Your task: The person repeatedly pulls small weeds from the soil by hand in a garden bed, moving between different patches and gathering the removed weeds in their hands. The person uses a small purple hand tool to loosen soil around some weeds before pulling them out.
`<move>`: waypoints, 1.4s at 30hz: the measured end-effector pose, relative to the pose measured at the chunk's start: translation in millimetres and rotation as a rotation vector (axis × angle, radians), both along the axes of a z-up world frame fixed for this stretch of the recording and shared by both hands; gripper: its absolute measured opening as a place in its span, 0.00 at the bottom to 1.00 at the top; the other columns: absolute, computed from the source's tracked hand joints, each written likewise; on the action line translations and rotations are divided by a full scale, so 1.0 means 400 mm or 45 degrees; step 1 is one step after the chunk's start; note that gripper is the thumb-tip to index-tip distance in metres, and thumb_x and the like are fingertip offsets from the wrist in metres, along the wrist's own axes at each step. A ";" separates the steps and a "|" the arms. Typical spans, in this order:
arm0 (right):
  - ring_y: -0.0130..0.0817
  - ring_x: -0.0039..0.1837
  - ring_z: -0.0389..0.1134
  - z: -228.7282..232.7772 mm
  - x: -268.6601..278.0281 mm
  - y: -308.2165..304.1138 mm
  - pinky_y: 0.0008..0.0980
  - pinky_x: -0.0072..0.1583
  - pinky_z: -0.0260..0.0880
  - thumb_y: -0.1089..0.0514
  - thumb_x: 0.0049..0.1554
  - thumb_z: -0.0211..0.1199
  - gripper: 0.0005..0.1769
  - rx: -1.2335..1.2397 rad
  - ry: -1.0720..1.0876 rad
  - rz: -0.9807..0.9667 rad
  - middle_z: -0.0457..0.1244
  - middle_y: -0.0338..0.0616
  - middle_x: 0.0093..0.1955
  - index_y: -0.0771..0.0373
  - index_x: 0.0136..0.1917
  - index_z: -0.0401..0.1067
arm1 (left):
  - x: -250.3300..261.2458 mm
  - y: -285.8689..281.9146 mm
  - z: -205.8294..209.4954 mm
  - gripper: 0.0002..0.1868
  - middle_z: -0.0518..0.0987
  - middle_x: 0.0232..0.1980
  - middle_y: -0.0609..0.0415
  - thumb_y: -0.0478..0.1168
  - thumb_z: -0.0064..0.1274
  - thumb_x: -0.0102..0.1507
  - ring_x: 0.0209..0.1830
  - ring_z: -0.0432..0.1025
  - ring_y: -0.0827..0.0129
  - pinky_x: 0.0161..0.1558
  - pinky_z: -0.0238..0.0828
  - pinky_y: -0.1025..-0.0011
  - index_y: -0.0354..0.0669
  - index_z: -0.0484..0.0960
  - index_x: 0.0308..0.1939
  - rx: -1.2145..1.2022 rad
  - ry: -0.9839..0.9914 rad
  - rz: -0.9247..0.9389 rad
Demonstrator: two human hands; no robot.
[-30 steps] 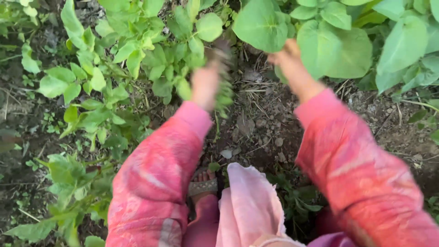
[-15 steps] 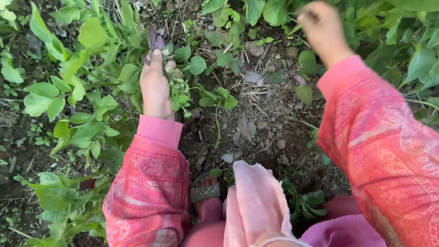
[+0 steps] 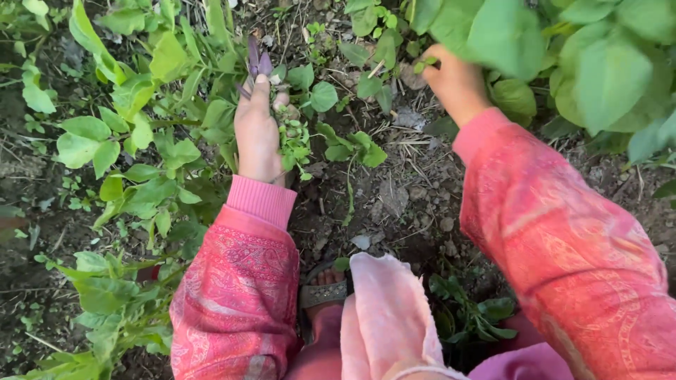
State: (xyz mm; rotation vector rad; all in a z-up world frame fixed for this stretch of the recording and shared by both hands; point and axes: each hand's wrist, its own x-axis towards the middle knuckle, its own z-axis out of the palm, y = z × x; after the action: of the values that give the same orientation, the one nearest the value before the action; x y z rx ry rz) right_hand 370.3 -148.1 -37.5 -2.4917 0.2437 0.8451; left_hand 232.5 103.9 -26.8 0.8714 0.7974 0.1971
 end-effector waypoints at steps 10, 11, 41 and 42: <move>0.35 0.40 0.68 -0.046 -0.047 0.095 0.35 0.44 0.75 0.66 0.60 0.63 0.17 0.038 -0.482 0.512 0.68 0.50 0.49 0.67 0.62 0.66 | 0.010 -0.003 -0.028 0.18 0.71 0.39 0.64 0.45 0.45 0.71 0.27 0.64 0.83 0.31 0.69 0.82 0.47 0.77 0.63 0.096 -0.014 -0.019; 0.40 0.46 0.71 -0.078 -0.040 0.102 0.40 0.47 0.76 0.67 0.60 0.63 0.10 -0.034 -0.529 0.498 0.68 0.49 0.45 0.67 0.55 0.69 | 0.009 -0.002 -0.040 0.19 0.71 0.42 0.64 0.45 0.46 0.70 0.28 0.64 0.82 0.30 0.68 0.82 0.47 0.78 0.63 0.095 -0.048 -0.004; 0.23 0.29 0.49 -0.079 0.053 0.173 0.33 0.34 0.44 0.55 0.66 0.50 0.24 0.685 -0.301 -0.660 0.52 0.31 0.27 0.48 0.27 0.52 | 0.008 0.002 -0.040 0.17 0.70 0.44 0.64 0.45 0.44 0.72 0.30 0.61 0.81 0.39 0.65 0.81 0.48 0.77 0.62 0.109 -0.036 -0.064; 0.23 0.29 0.49 -0.060 0.053 0.184 0.33 0.34 0.44 0.55 0.66 0.50 0.24 0.684 -0.299 -0.656 0.52 0.31 0.27 0.48 0.27 0.52 | 0.011 0.002 -0.046 0.17 0.70 0.44 0.64 0.45 0.44 0.72 0.30 0.61 0.81 0.39 0.65 0.81 0.48 0.77 0.62 0.108 -0.035 -0.061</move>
State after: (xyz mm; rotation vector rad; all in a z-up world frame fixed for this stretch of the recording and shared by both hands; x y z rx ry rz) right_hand 391.7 -74.6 -61.3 -1.8735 0.4791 0.3386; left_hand 236.7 104.8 -45.4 0.9646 0.7465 0.2015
